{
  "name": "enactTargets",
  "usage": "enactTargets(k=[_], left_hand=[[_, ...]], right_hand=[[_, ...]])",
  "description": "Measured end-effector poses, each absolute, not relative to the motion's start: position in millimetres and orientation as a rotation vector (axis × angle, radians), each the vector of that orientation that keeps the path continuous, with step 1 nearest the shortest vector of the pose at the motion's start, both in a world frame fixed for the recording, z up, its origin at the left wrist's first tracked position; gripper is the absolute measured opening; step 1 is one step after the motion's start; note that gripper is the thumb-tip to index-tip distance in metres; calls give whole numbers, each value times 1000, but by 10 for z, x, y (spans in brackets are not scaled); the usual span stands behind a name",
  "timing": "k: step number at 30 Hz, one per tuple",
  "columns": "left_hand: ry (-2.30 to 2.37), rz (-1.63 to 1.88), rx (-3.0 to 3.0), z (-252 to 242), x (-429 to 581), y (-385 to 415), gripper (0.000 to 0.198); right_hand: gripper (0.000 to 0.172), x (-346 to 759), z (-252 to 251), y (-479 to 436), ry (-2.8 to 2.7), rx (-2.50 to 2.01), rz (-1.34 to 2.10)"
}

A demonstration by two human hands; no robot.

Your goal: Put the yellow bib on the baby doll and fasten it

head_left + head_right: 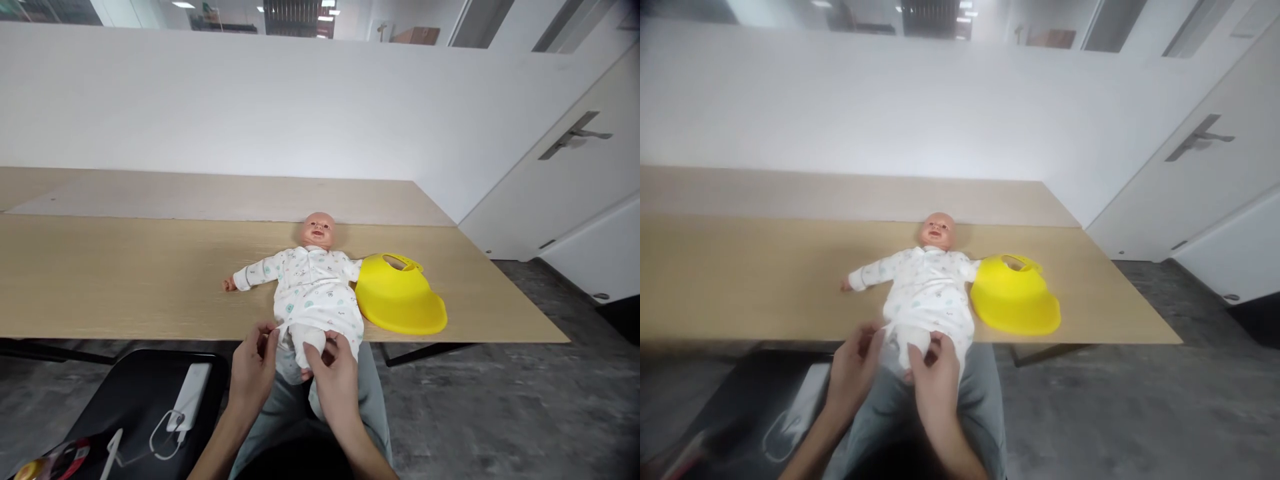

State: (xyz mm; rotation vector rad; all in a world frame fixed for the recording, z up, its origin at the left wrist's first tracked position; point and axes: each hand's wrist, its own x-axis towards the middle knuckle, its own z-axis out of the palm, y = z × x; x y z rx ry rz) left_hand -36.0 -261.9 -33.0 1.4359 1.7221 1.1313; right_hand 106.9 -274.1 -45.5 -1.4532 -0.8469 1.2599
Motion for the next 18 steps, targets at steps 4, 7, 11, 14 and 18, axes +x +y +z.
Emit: enactTargets(k=[4, 7, 11, 14, 18], left_hand=[[1896, 1084, 1602, -299, -339, -2679, 20], [1997, 1097, 1803, -332, -320, -2718, 11], [2025, 1285, 2005, -351, -253, -2791, 5], [1954, 1384, 2027, -313, -177, -2867, 7], [1807, 1418, 2078, -242, -71, -2935, 15]], right_hand=[[35, 1033, -420, -2708, -844, -1443, 1197], [37, 1003, -417, -2703, -822, -1424, 1155], [42, 931, -404, -2707, -772, -1375, 1227], [40, 872, -436, -2698, -804, -1363, 1271], [23, 855, -557, -2656, -924, -1400, 1211]])
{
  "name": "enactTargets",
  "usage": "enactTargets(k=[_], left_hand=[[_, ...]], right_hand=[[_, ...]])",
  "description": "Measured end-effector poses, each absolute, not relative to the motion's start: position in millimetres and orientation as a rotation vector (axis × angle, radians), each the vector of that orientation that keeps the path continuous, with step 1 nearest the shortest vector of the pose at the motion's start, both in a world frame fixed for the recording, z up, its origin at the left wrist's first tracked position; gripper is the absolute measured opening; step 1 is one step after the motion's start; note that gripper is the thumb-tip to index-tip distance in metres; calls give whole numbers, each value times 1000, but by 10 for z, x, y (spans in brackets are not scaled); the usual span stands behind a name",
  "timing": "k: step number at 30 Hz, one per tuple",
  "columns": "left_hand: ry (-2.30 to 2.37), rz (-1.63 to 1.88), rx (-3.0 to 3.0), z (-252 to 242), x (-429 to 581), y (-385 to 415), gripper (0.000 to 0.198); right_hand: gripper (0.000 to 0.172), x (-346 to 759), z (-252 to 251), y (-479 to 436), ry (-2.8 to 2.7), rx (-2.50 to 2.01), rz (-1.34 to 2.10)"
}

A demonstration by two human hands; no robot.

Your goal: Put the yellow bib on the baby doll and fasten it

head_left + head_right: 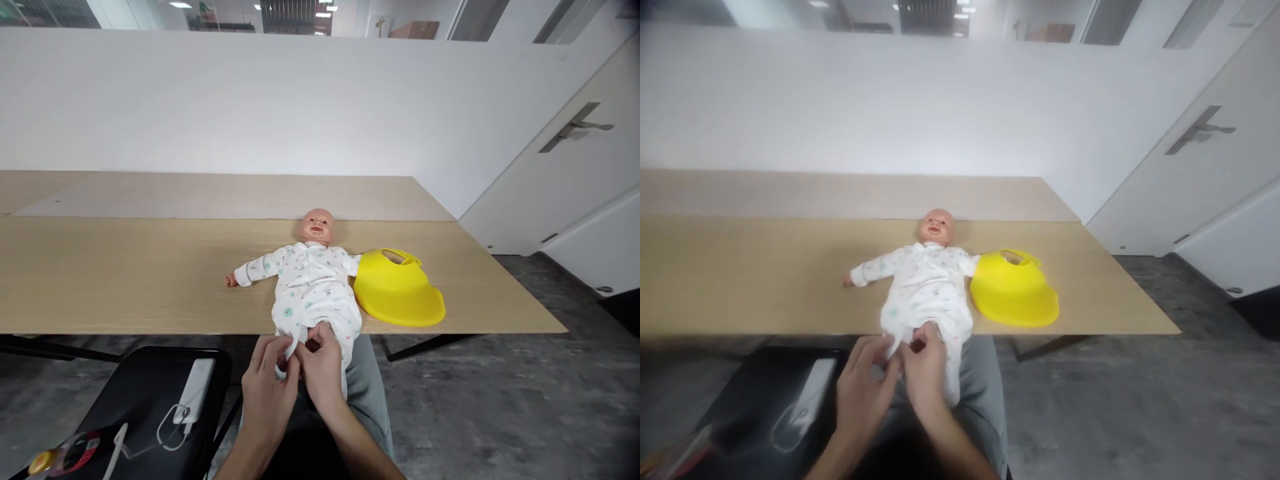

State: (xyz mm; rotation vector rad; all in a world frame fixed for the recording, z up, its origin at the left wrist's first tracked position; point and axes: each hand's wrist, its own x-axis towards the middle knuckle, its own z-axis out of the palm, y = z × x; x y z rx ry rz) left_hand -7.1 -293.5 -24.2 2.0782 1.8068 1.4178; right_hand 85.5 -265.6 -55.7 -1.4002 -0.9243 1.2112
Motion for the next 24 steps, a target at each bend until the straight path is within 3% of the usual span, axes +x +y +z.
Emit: enactTargets(k=[4, 9, 14, 17, 20, 24], left_hand=[[1806, 1352, 2053, -166, -17, -2878, 14], [1912, 1069, 2090, -21, 6, -2668, 9], [1835, 786, 2148, 112, 123, -2576, 13], [1620, 901, 2053, 95, 53, -2584, 16], [1729, 1127, 1843, -5, -205, -2502, 20], [1629, 1033, 1786, -158, -526, -2230, 33]], right_hand=[[2, 994, -557, -2625, -1213, -1321, 1290], [20, 1241, -291, -2628, -1715, -1275, 1268], [29, 1295, -150, -2609, -1835, -1254, 1198], [32, 1300, -163, -2627, -1828, -1250, 1226], [28, 1295, -247, -2704, -1728, -1330, 1228], [31, 1188, -490, -2858, -1567, -1477, 1197]])
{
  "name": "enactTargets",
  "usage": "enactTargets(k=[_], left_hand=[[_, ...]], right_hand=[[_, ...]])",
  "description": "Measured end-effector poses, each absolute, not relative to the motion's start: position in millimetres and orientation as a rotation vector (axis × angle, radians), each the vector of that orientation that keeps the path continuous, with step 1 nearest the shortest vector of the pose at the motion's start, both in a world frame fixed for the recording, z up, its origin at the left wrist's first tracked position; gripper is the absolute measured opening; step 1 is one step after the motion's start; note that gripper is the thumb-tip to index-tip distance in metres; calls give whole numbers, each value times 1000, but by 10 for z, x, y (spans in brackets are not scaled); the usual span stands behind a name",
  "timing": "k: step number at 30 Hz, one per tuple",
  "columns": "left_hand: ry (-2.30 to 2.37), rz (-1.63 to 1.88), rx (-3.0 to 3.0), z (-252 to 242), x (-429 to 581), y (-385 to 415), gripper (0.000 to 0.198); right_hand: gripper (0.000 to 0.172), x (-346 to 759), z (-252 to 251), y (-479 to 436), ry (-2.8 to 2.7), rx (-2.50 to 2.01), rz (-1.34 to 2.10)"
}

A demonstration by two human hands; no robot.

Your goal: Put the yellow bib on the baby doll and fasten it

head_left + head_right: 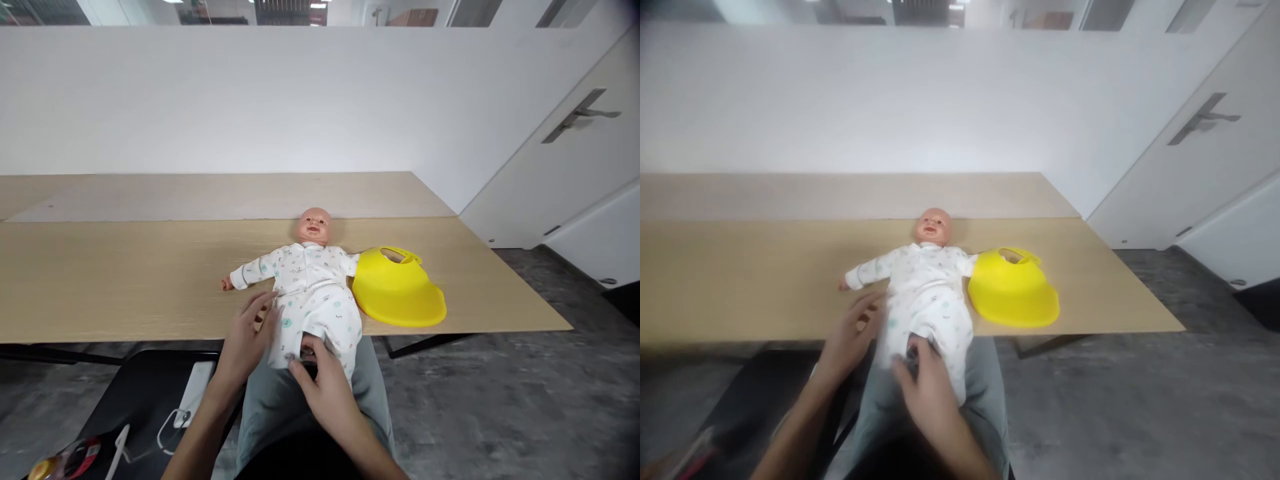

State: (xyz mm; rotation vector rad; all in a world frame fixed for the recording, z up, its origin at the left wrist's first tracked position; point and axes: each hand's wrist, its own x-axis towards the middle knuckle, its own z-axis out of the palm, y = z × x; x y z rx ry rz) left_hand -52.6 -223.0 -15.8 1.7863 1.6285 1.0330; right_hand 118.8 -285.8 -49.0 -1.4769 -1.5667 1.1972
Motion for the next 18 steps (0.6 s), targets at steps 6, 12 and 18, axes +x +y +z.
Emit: enactTargets(k=[6, 12, 18], left_hand=[[1476, 1024, 1802, -226, -508, -2006, 27], [1345, 964, 1570, -162, -552, -1963, 23], [1193, 797, 1611, -27, -694, -1751, 23]], right_hand=[[7, 992, -857, -2938, -1545, -1460, 824], [16, 1049, -851, -2980, -1493, -1424, 856], [23, 1165, -685, -2970, -1417, -1548, 857]])
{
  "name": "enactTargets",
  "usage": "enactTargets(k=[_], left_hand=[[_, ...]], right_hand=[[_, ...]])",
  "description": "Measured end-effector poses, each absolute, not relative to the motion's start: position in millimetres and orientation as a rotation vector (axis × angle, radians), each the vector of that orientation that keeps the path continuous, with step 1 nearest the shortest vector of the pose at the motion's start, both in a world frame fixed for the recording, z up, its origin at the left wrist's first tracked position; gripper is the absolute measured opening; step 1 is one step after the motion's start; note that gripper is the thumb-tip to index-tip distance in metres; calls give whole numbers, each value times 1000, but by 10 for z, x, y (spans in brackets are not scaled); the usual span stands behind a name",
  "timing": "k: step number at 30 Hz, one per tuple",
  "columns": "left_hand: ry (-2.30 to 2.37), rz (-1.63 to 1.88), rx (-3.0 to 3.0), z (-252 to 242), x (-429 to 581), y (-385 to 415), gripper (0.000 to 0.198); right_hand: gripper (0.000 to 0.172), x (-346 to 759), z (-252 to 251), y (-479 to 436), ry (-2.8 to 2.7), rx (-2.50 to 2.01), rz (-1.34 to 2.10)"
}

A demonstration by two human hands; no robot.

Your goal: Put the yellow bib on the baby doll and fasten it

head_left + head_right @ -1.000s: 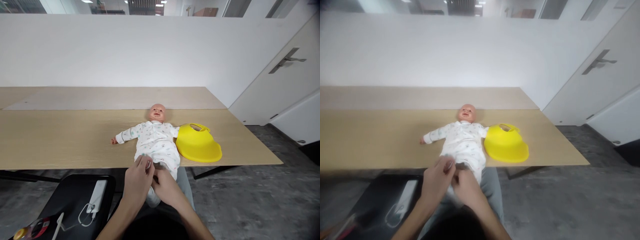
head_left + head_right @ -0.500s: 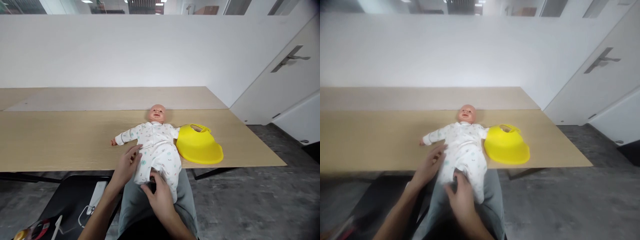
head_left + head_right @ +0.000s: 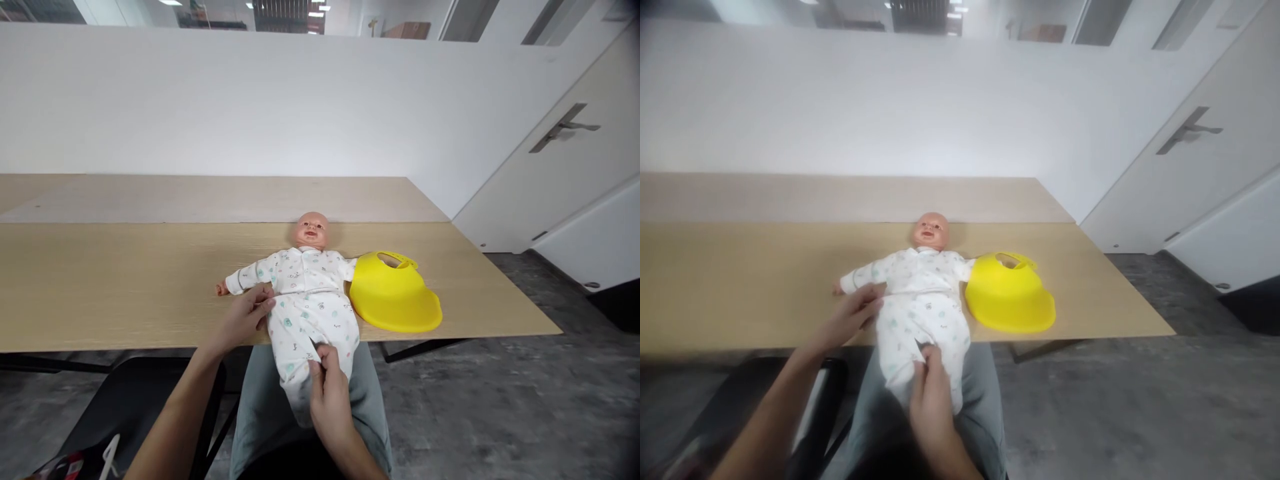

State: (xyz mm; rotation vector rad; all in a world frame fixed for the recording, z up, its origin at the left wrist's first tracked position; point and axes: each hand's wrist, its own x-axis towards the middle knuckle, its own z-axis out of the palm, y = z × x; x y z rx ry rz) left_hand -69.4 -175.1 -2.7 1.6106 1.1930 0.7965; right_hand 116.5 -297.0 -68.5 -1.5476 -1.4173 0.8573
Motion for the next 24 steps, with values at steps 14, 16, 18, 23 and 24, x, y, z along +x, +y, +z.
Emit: enactTargets(k=[14, 16, 18, 23, 24], left_hand=[[1236, 800, 1842, 110, -488, -1462, 25], [1219, 788, 1818, 77, -525, -1461, 23], [1205, 771, 1778, 48, -579, -1460, 21], [1124, 722, 1779, 112, -647, -1463, 23], [1113, 720, 1804, 144, -643, -1463, 23]], right_hand=[[37, 1394, -242, -2889, -1680, -1633, 945], [33, 1438, -182, -2882, -1712, -1600, 915], [25, 1483, -111, -2842, -1697, -1533, 836], [22, 1520, 211, -2383, -1782, -1407, 490], [25, 1497, 279, -2232, -1884, -1393, 402]])
